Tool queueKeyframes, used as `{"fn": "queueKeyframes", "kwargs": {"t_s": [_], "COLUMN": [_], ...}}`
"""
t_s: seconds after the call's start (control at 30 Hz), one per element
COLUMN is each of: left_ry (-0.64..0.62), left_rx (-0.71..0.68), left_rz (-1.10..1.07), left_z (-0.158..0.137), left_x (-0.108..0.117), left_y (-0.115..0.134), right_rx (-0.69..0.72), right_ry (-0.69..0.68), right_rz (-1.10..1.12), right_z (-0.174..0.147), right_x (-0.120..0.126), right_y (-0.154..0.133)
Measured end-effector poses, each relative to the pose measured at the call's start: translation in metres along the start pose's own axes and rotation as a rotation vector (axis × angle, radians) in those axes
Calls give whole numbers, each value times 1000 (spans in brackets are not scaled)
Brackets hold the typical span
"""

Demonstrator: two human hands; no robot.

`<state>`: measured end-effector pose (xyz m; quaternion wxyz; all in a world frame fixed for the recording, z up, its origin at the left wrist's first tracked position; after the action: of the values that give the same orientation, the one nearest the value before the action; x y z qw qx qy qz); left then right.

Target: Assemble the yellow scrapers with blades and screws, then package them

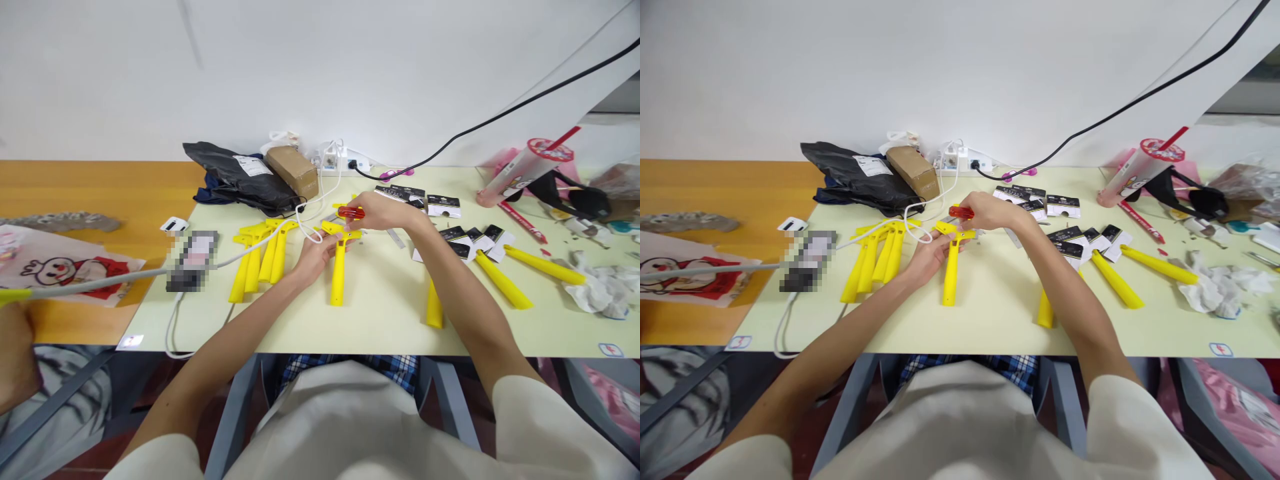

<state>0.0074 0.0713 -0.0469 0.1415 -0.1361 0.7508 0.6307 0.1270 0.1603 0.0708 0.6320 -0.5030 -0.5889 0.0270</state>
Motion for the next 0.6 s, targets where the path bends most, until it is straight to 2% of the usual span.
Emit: {"fn": "queueKeyframes", "kwargs": {"t_s": [0.23, 0.3, 0.43, 0.6], "left_ry": [176, 210, 260, 228], "left_rx": [-146, -151, -139, -143], "left_rz": [-41, -42, -54, -31], "left_z": [9, 10, 8, 6], "left_x": [34, 42, 46, 41], "left_y": [37, 45, 49, 49], "right_rx": [-5, -32, -85, -111], "right_ry": [168, 109, -139, -200], "right_rz": [-59, -101, -94, -89], "right_z": [3, 8, 18, 25], "right_x": [14, 7, -25, -45], "right_y": [13, 20, 27, 27]}}
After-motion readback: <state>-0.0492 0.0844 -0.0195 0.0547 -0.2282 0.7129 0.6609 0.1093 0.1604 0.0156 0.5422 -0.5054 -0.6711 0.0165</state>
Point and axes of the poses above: each hand's wrist, its own z-axis towards the middle knuckle, its own x-axis out of the back of the hand, y = z × x, the point moved 7 cm from there along z, towards the middle knuckle, and after that the axes turned 15 degrees about z, right-handed, at the moved point
